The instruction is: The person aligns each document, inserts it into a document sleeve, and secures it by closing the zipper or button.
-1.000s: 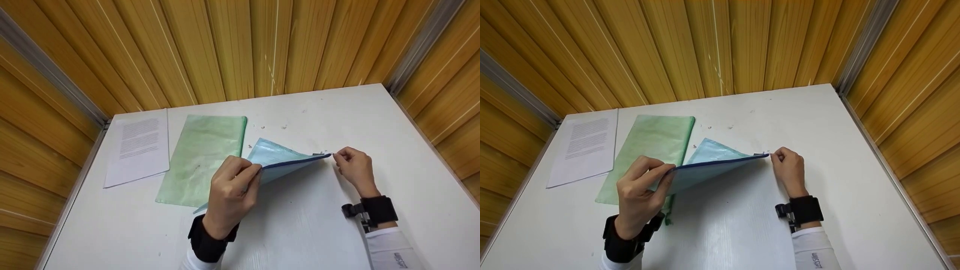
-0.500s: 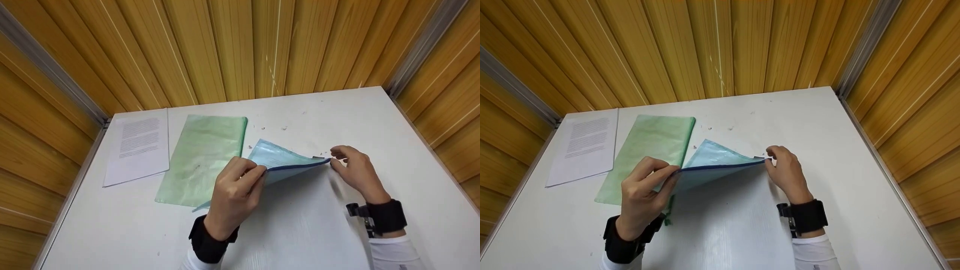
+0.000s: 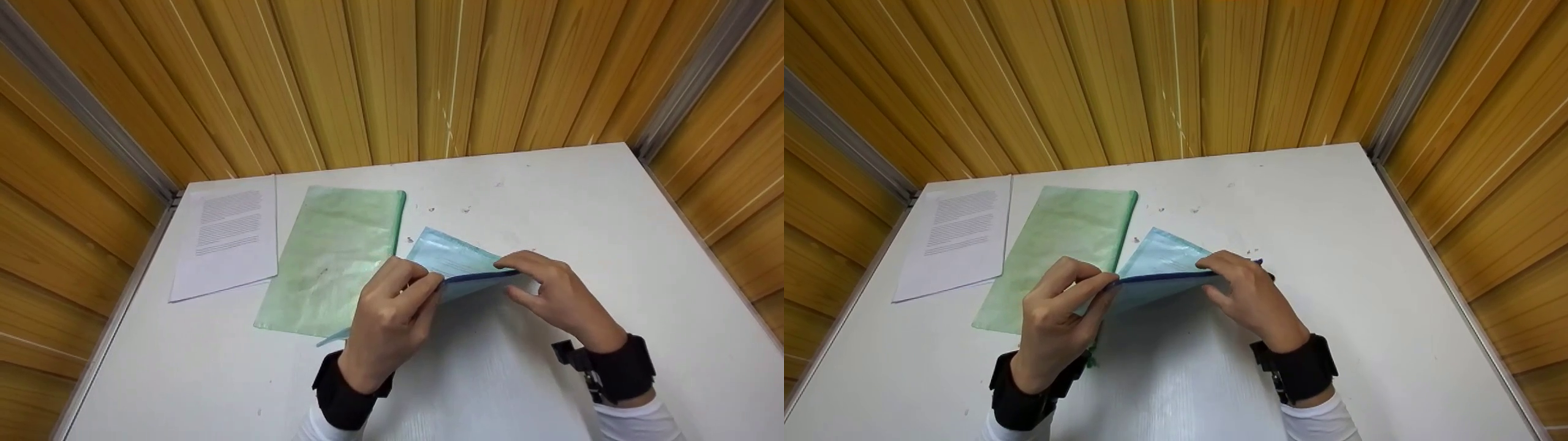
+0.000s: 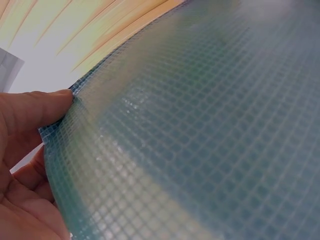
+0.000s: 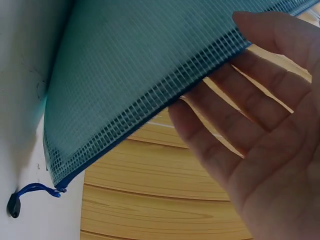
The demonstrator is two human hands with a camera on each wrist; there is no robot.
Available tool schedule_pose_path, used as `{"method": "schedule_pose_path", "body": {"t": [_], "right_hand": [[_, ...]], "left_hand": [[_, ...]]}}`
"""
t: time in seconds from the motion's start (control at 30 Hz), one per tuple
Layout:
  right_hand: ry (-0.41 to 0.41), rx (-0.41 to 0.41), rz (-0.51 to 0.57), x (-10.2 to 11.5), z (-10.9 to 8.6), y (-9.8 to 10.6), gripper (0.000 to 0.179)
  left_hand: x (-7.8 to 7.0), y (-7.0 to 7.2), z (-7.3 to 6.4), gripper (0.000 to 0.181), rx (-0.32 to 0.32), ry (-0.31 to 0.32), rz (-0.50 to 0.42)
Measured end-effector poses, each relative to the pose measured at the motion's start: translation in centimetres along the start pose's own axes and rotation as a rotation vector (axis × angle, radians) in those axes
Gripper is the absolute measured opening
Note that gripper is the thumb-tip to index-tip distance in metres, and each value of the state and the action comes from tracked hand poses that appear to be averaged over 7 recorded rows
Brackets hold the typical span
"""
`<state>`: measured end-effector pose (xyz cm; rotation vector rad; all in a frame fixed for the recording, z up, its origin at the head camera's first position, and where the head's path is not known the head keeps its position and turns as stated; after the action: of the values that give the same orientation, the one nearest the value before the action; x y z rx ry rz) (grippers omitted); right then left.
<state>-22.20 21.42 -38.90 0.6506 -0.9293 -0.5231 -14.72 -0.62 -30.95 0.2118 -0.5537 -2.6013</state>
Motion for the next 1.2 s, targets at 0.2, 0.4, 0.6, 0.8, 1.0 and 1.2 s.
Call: {"method": "schedule_pose_path", "body": {"t": [0.2,0.4,0.6,0.8,1.0,1.2], "right_hand": [[0.059,-0.032,0.020,0.0,0.0,-0.3,0.044],[0.091,-0.069,0.089,-0.2,0.2,-0.2,0.038],[0.127,-0.193,0.097,-0.6,0.2,0.8,0.035],[0.159,-0.309,0.124,-1.1,-0.1,2.5,0.037],[0.096,-0.359,0.274,-2.4,-0.3,4.9,0.036],[0.057,-0.410,0.361,-3.7,-0.6,6.7,0.026]], "left_hand": [[-0.7,-0.2,0.2,0.016,-0.007,-0.043,-0.004],[-1.4,-0.3,0.4,0.018,0.004,-0.078,-0.008],[-1.4,-1.0,0.2,0.013,0.072,-0.033,-0.040],[-0.6,-1.5,-0.3,0.021,0.146,0.046,-0.060],[0.6,-1.1,-0.4,0.027,0.157,0.072,-0.005],[2.5,0.4,-0.7,0.025,0.115,0.121,0.045]]}}
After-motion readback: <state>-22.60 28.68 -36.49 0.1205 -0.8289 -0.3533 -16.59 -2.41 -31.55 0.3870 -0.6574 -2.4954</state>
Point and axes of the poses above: each hand's wrist, its own z-axis towards the middle knuckle, its own y-axis out of the back of the hand, x = y × z, the point moved 9 cm from there along z, towards the middle knuckle, and after that the axes turned 9 degrees about -y, right-handed, at the moved point
